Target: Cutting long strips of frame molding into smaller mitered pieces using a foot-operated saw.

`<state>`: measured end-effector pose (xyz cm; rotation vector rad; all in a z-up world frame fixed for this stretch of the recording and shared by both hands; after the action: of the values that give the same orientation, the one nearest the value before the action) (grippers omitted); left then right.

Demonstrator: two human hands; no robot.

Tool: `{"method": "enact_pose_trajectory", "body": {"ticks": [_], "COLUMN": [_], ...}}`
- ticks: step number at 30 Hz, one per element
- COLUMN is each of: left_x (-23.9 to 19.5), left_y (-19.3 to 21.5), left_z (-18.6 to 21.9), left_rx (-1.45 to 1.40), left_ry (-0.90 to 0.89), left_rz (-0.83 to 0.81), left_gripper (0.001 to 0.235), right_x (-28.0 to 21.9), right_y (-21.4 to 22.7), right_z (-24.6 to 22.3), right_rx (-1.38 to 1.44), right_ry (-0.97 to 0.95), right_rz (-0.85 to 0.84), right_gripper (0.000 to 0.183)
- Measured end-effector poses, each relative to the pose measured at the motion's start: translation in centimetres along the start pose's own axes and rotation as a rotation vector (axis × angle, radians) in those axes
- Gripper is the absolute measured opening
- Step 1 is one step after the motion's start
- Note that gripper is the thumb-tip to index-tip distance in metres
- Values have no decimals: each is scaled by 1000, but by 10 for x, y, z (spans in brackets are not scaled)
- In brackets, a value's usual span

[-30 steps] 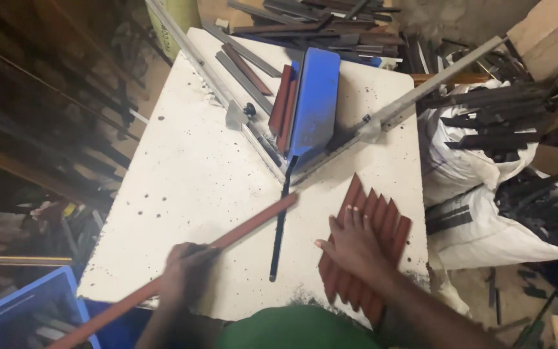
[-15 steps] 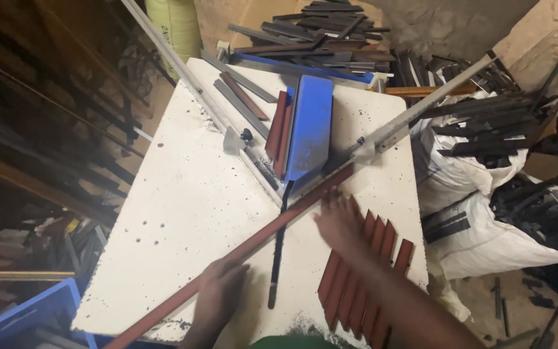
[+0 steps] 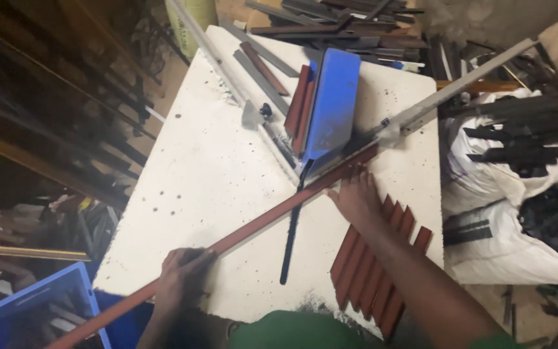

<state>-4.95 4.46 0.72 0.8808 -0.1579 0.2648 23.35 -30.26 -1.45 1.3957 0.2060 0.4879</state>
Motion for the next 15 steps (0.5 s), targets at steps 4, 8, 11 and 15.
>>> {"method": "enact_pose_trajectory", "body": {"ticks": [4, 8, 11, 15], "left_x": [29, 52, 70, 73], "left_y": [-17, -37, -28, -23], "left_z": [-16, -36, -14, -8], "left_rx": [25, -36, -59, -24], "left_ry": [7, -6, -21, -54], "left_rz": [10, 6, 35, 50], "left_gripper": [42, 39, 38, 40], "right_x": [32, 64, 76, 79], "right_y": [-11, -30, -20, -7], "right_z": [11, 25, 26, 28], "right_rx": [-133, -114, -139, 8], "right_ry": [5, 0, 19, 71], "right_rz": [18, -18, -161, -56], "right_gripper": [95, 87, 82, 66]}}
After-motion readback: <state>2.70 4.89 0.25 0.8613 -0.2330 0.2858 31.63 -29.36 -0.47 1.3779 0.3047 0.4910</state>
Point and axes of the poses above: each hand's wrist, its own x-axis towards the middle knuckle, its own y-axis out of the back of the hand, z = x × y, the point moved 7 cm from there along x, towards the middle knuckle, and after that the axes turned 3 degrees about z, right-handed, at the moved point
